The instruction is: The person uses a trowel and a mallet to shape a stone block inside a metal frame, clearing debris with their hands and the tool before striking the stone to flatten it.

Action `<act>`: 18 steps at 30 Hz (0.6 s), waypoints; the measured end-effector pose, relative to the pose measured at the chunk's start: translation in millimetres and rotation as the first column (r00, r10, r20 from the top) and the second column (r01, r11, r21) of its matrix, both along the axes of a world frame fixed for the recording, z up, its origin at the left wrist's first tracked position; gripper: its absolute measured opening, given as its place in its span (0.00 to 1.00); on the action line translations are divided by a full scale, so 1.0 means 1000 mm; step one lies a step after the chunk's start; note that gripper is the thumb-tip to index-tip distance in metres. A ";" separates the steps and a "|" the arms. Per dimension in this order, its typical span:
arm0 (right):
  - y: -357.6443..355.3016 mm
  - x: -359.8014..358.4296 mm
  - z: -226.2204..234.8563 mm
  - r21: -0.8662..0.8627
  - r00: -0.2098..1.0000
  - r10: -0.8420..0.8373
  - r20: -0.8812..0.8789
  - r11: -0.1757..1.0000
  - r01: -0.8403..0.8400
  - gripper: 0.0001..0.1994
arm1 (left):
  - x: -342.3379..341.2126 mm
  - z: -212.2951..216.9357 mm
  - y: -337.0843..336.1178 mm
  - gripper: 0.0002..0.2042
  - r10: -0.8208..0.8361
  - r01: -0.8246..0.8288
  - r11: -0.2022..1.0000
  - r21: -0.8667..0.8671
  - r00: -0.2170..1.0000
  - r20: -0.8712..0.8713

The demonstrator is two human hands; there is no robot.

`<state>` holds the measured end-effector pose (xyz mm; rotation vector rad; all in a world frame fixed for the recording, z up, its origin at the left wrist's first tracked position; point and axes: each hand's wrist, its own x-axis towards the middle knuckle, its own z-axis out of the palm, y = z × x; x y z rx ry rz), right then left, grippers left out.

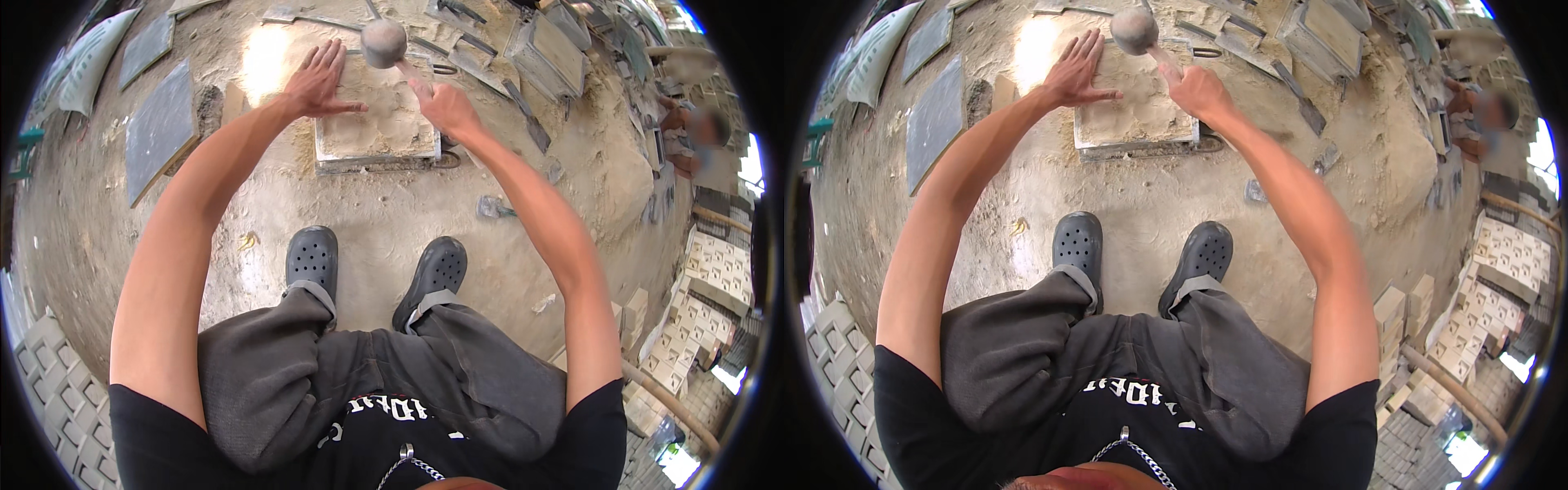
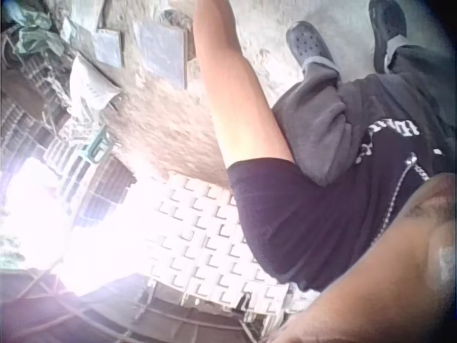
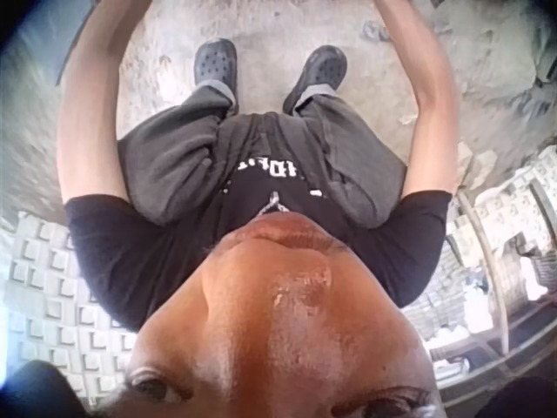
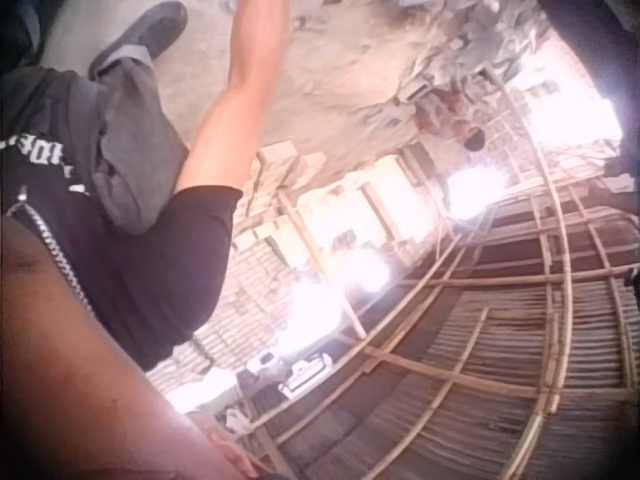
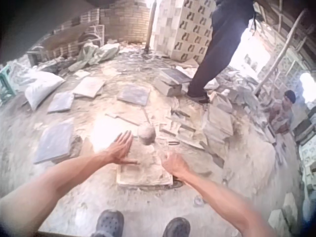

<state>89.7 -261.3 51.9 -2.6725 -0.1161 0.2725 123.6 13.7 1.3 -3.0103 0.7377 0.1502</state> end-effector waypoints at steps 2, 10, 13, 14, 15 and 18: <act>0.001 -0.010 0.020 0.141 0.990 -0.077 -0.117 0.986 0.093 0.36 | 0.001 -0.002 0.000 0.67 0.012 -0.012 1.000 0.016 1.000 -0.011; -0.160 -0.114 -0.024 0.091 0.770 -0.526 -0.362 0.802 0.591 0.35 | 0.008 -0.008 -0.059 0.61 -0.082 0.082 0.997 0.015 0.996 0.030; -0.224 -0.173 -0.055 0.089 0.623 -0.673 -0.400 0.648 0.757 0.33 | 0.009 -0.005 -0.083 0.59 -0.138 0.137 0.990 0.015 0.990 0.019; -0.239 -0.191 -0.061 0.106 0.574 -0.712 -0.404 0.587 0.803 0.32 | 0.011 -0.005 -0.085 0.58 -0.172 0.172 0.985 0.019 0.985 0.015; -0.252 -0.208 -0.066 0.083 0.551 -0.736 -0.392 0.569 0.818 0.32 | 0.011 -0.006 -0.090 0.58 -0.209 0.209 0.978 0.017 0.978 0.012; -0.288 -0.247 -0.075 0.034 0.487 -0.796 -0.359 0.510 0.859 0.33 | 0.005 -0.014 -0.096 0.59 -0.216 0.217 0.975 -0.035 0.975 0.049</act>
